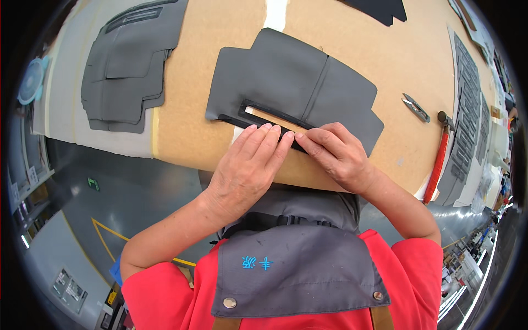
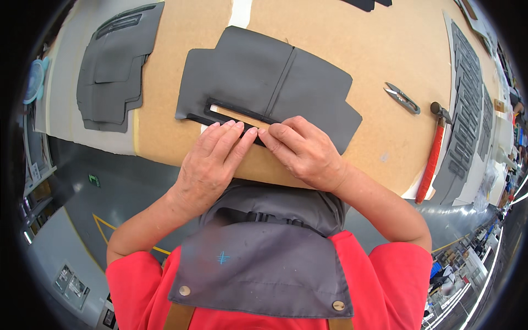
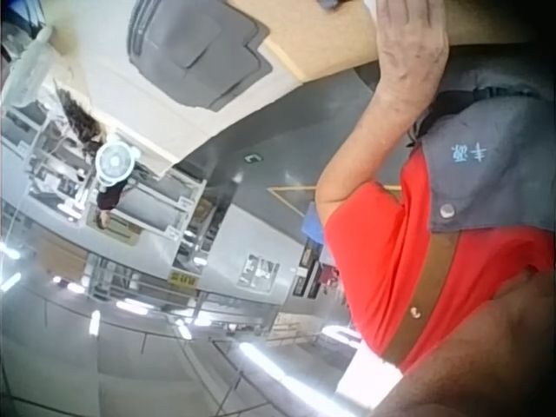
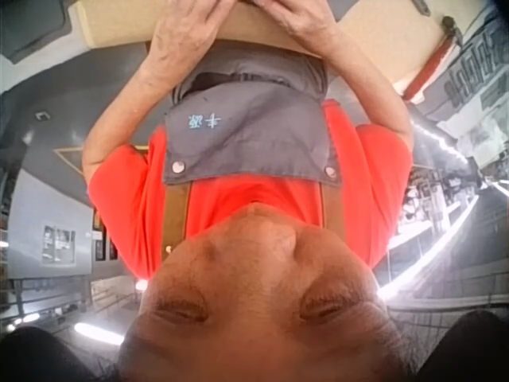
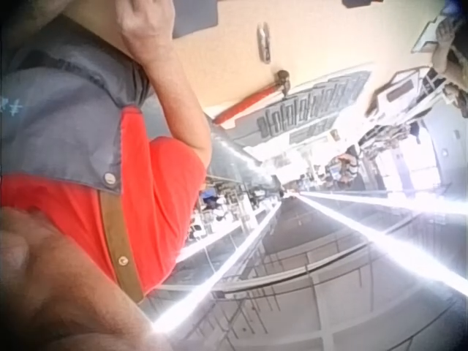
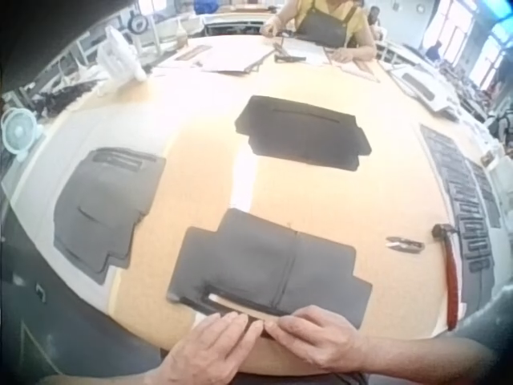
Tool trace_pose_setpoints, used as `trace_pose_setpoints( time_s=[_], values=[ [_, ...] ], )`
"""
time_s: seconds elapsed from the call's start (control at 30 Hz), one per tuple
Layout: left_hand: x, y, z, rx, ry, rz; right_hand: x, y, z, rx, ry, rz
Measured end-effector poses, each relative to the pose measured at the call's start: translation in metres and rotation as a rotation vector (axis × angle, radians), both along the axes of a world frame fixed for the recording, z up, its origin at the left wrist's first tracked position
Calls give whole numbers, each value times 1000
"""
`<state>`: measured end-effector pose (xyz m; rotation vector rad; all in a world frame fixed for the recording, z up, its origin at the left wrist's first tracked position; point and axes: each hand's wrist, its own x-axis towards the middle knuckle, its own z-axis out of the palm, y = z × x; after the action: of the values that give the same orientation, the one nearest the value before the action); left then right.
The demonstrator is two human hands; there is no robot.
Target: Assembling leather pieces using adhesive strips and a hammer for reinforcement.
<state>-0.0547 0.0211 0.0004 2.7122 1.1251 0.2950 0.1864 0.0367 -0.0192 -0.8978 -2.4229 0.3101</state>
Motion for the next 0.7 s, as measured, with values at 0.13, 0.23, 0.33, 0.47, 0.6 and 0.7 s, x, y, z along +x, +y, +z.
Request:
trace_pose_setpoints(
  time_s=[0.13, 0.23, 0.33, 0.47, 0.6, 0.7],
  values=[
    [3, -3, -3, 26, -18, 0, 6, -3, -5, -72, 28, -24],
    [2, -2, 1, -25, -29, -10, 7, -5, -3, -58, 28, -29],
    [2, -1, 0, -71, -68, 8, 8, -4, -3, -15, 5, -10],
    [2, -2, 0, -83, -63, -1, 7, -4, -2, -10, -8, -9],
    [2, -6, 0, -48, -56, 1, 10, -10, 0, -103, 30, -43],
    [3, -8, -2, -44, -44, 4, 13, -12, -2, -114, 39, -59]
  ],
)
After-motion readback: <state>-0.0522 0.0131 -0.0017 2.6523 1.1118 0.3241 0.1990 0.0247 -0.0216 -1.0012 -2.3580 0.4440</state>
